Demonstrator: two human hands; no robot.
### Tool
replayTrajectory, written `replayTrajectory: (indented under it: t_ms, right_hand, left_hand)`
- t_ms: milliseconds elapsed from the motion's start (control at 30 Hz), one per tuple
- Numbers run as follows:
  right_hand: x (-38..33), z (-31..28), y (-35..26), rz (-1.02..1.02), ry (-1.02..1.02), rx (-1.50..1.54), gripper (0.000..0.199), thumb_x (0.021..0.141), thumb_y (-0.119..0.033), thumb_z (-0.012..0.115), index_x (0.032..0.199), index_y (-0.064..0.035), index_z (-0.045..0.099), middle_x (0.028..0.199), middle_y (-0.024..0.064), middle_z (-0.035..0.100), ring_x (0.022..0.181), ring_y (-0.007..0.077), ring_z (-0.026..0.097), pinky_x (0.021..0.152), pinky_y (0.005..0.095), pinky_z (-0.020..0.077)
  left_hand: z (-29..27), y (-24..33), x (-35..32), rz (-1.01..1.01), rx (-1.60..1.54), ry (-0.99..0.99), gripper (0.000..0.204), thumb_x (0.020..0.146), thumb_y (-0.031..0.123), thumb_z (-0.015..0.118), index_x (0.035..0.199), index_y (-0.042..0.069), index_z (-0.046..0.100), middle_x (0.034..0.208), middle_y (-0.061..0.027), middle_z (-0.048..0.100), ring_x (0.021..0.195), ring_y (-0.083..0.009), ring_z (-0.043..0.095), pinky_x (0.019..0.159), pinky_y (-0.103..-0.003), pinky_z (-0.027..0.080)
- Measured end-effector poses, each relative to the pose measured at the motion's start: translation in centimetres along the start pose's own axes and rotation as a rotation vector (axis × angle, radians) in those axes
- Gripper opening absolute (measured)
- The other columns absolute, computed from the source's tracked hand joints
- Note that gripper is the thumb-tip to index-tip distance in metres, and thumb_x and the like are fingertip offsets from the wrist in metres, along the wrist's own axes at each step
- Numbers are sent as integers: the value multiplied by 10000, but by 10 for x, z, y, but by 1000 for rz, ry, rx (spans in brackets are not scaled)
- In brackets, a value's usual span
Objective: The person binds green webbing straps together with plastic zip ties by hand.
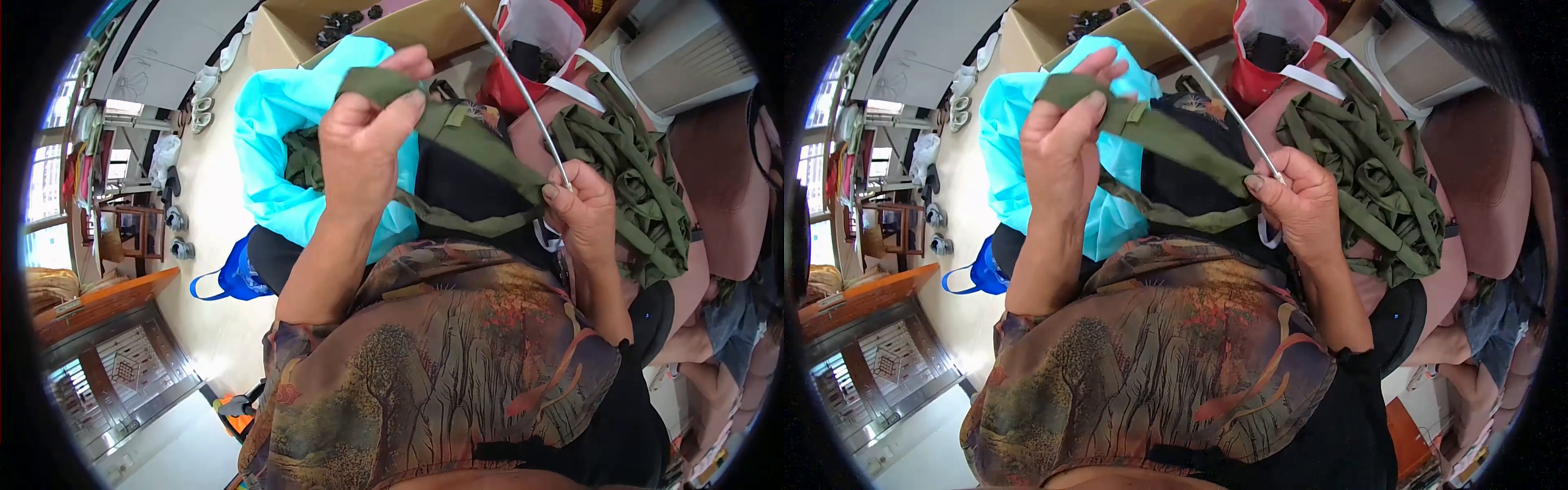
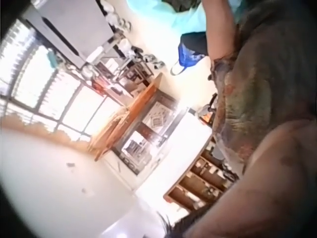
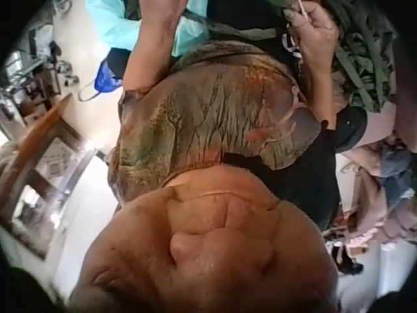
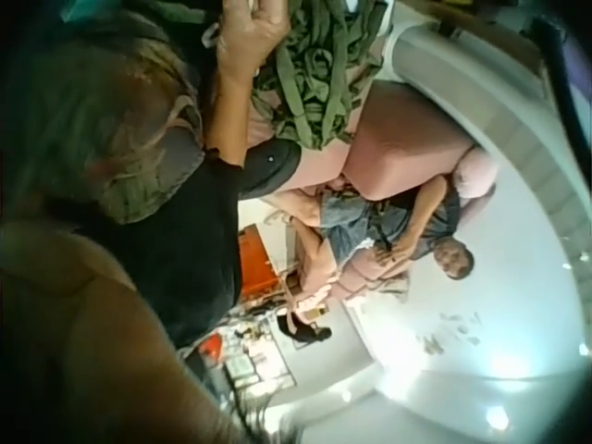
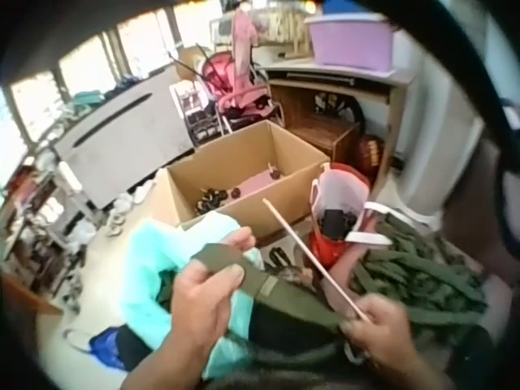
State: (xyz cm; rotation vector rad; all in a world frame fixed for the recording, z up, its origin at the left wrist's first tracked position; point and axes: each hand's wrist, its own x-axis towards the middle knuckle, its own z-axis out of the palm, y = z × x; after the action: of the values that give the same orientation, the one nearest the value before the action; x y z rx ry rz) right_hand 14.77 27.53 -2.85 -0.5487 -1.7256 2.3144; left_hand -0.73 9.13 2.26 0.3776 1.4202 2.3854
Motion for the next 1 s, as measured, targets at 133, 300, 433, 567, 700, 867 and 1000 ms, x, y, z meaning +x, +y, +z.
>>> replayTrajectory:
  t_ms: [133,300,433,567,700,867,1000]
  right_hand:
    - [-1,-4,18,233,-4,111,58,898,-77,632,942,-53,601,632,-35,471,439,41,306,409,196,235]
    - [15,-11,47,352,156,69,61,917,-110,633,937,-59,607,617,-42,455,412,34,274,381,202,210]
    - [21,-13,47,264,256,-12,68,913,-95,641,957,-48,621,653,-39,497,451,25,317,411,185,232]
    - [28,-6,42,-3,208,-200,118,876,-54,663,987,-21,641,744,-17,588,584,42,445,561,162,365]
    - [26,9,35,-7,102,-305,149,861,-36,670,1006,-11,646,800,-9,615,664,44,481,625,163,379]
    - [39,16,61,-24,36,-316,175,860,-19,669,1034,-8,646,811,-16,612,661,34,472,621,153,361]
    - [51,10,72,33,46,-301,184,860,-17,668,1043,-4,645,816,-17,617,663,31,470,623,144,353]
  left_hand:
    - [-28,-20,-1,-172,126,78,107,906,81,629,920,-24,613,983,-174,665,766,-197,645,666,-277,550]
    - [-63,-67,12,-549,78,162,133,884,98,651,901,-29,615,850,-122,625,638,-161,576,595,-257,535]
    - [-52,-69,14,-508,51,203,144,873,101,665,899,-31,614,763,-85,580,572,-142,519,577,-255,532]
    - [-45,-64,15,-474,126,215,137,874,91,648,912,-36,613,769,-93,591,550,-142,521,544,-260,526]
    - [-41,-66,18,-450,237,230,126,872,75,630,916,-40,604,788,-103,593,553,-145,527,515,-257,517]
    - [-39,-65,29,-425,309,266,121,869,79,655,896,-29,606,788,-110,598,592,-143,556,520,-252,519]
    - [-40,-68,35,-404,301,282,131,873,94,663,882,-19,596,773,-112,604,593,-141,562,516,-246,514]
